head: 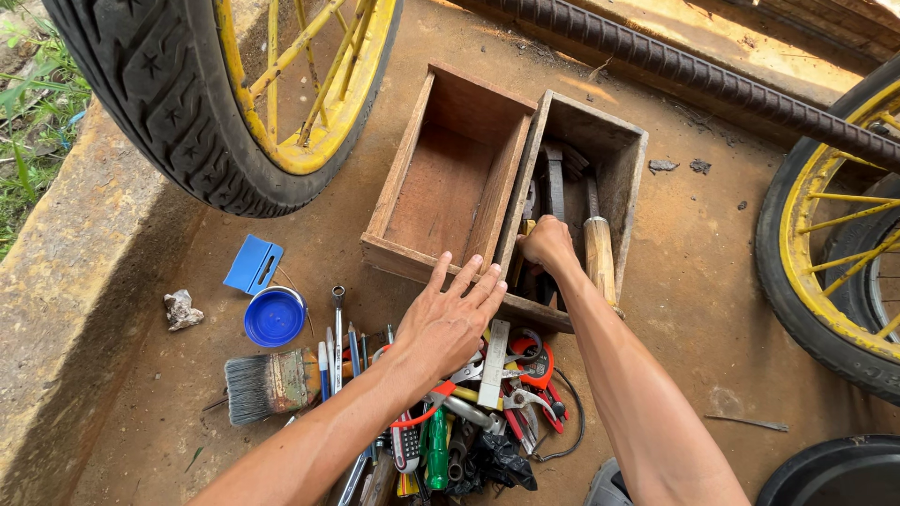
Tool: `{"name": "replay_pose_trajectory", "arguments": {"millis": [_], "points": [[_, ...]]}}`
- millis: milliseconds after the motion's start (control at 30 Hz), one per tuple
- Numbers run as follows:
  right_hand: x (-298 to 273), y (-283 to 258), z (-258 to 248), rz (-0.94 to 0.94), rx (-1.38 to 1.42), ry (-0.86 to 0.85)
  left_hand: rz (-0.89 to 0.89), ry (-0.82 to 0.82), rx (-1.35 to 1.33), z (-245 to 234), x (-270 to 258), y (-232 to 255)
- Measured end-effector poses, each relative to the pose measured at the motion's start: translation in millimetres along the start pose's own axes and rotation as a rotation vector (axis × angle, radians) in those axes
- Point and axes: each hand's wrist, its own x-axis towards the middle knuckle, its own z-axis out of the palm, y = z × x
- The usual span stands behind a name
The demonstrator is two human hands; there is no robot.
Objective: The person removes various hand tools, measuring tape, and containers from a wooden box onto the ground, opens a container, and sorts through the tools by hand.
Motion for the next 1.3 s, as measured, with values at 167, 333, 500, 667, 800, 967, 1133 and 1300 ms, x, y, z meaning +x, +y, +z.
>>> {"name": "replay_pose_trajectory", "arguments": {"millis": [167,333,500,667,800,967,1133,1300], "points": [[8.7,5.7,3.5,-0.039,-0.068,0.003,0.016,0.014,0.000,3.2,-1.5,-0.6],[10.4,5.9,4.6,-0.035,-0.099,-0.033,0.019,0.078,-0.004,5.2,-1.6,-1.3],[9.5,4.7,3.4,-0.052,-0.201,-0.052,0.021,0.050,0.013,4.1,-1.5,-0.8],[8.2,5.4,6.4,-0.058,-0.213,-0.089,0.017,0.027,0.008,10.0,-0.9,-1.5],[-1.5,6.5,0.7,-0.120,-0.234,-0.098,0.037,0.038,0.029,16.1,3.6,-6.8],[-43.6,-4.1,-22.9,-0.316,-0.181,0.007,0.048,0.063,0.111,8.4,-4.0,-21.9],[-130.2,-27.0,-62.4,-0.472,-0.245,0.034,-0.075,0.184,0.104,-7.0,-28.6,-47.6],[-180.2,-36.9,-59.3,-0.514,-0.272,-0.088,-0.150,0.261,0.165,-8.4,-54.5,-56.5]]}}
